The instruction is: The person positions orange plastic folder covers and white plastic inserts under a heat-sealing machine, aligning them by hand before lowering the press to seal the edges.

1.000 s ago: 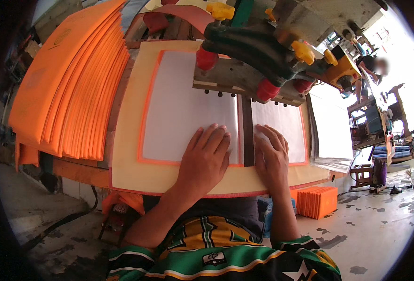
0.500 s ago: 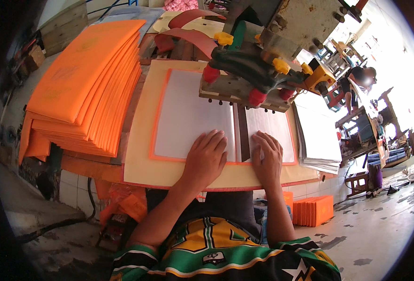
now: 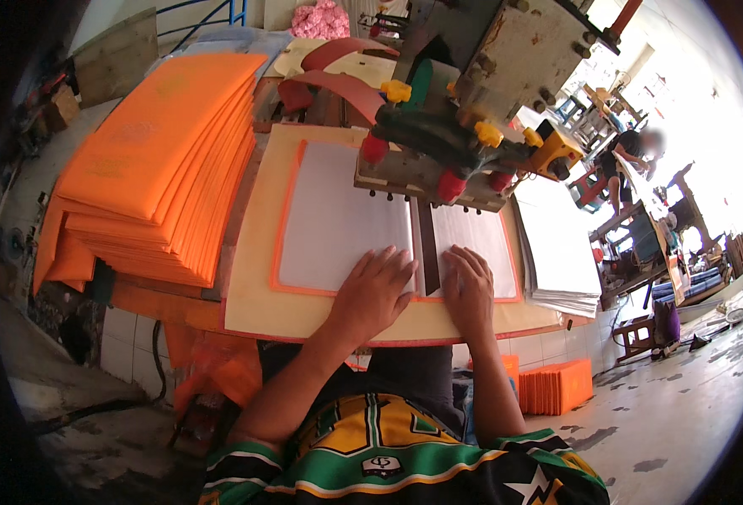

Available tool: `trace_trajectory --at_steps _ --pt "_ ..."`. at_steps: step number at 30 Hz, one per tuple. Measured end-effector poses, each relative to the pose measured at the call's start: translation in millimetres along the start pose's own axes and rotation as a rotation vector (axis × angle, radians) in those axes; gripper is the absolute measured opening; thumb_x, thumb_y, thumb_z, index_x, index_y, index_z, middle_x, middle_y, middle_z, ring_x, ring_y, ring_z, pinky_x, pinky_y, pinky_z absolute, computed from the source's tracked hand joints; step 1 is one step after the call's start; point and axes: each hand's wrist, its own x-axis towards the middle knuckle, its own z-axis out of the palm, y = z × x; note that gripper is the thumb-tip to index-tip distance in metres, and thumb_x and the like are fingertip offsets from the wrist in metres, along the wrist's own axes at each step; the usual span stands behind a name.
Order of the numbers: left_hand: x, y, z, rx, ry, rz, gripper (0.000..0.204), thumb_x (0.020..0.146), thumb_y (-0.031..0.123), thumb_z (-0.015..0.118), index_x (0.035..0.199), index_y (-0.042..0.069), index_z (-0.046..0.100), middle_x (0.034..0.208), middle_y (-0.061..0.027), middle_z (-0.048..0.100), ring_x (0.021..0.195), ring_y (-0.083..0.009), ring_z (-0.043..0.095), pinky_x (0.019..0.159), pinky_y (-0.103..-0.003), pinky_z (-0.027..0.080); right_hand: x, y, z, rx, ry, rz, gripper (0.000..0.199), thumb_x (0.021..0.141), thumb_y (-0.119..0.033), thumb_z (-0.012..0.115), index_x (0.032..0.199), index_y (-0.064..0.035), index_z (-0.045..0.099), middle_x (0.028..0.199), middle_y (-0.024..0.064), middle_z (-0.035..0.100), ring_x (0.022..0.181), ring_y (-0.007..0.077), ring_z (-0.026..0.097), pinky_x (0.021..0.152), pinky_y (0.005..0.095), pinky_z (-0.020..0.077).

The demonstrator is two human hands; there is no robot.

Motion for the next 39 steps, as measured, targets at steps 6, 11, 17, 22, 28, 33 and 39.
trace_trajectory --at_steps 6,11,17,22,28,33,39 --pt "-1 1 -1 0.024 -0.027 -0.017 0.056 0.104 0.037 0.067 0.150 0.007 0.059 0.159 -0.0134 0.056 0.153 -0.0338 0.047 0.129 -0.052 0.034 -2 1 0 0.027 0.006 0.002 0.032 0.097 -0.007 0.063 0.126 -0.0039 0.076 0.138 0.0172 0.073 0.137 0.0389 0.061 0.119 0.0525 0.0442" --pt "-1 2 -4 0.023 -0.023 -0.047 0.056 0.105 0.037 0.066 0.151 0.005 0.059 0.160 -0.0133 0.055 0.153 -0.0326 0.048 0.129 -0.053 0.034 1 0 0 0.048 0.016 0.006 0.027 0.100 -0.009 0.064 0.123 -0.0040 0.078 0.136 0.0171 0.074 0.136 0.0387 0.062 0.119 0.0521 0.0439" --pt "1 3 -7 0.052 0.012 -0.111 0.051 0.107 0.034 0.062 0.149 0.005 0.060 0.161 -0.0122 0.056 0.153 -0.0316 0.048 0.128 -0.054 0.035 3 -2 -2 0.031 -0.011 -0.004 0.025 0.100 -0.009 0.065 0.121 -0.0052 0.079 0.135 0.0160 0.075 0.136 0.0373 0.063 0.119 0.0510 0.0443" --pt "1 2 -11 0.081 0.031 -0.195 0.048 0.107 0.028 0.060 0.149 0.005 0.061 0.159 -0.0124 0.057 0.153 -0.0310 0.048 0.127 -0.054 0.035 8 -6 -1 0.033 0.001 0.026 0.024 0.099 -0.007 0.065 0.118 -0.0029 0.078 0.134 0.0173 0.075 0.135 0.0378 0.064 0.118 0.0502 0.0455" --pt "1 11 -15 0.061 -0.001 -0.256 0.048 0.104 0.021 0.062 0.149 0.003 0.062 0.160 -0.0137 0.057 0.151 -0.0318 0.050 0.126 -0.054 0.036 7 -3 -8 0.061 0.000 0.079 0.023 0.097 -0.006 0.065 0.116 -0.0023 0.079 0.132 0.0177 0.076 0.133 0.0380 0.065 0.117 0.0499 0.0471" --pt "8 13 -21 0.049 -0.023 -0.271 0.048 0.104 0.020 0.064 0.148 0.000 0.063 0.158 -0.0147 0.059 0.152 -0.0320 0.049 0.126 -0.054 0.037 17 -7 -15 0.131 -0.022 0.141 0.026 0.095 -0.004 0.065 0.117 -0.0025 0.079 0.132 0.0167 0.076 0.133 0.0376 0.065 0.117 0.0500 0.0471" --pt "15 14 -25 0.028 -0.042 -0.283 0.048 0.103 0.021 0.065 0.147 0.000 0.065 0.157 -0.0149 0.060 0.151 -0.0327 0.050 0.125 -0.055 0.038 21 -6 -17 0.092 -0.033 0.158 0.024 0.095 -0.001 0.064 0.113 -0.0003 0.080 0.130 0.0183 0.077 0.130 0.0382 0.067 0.113 0.0476 0.0520"
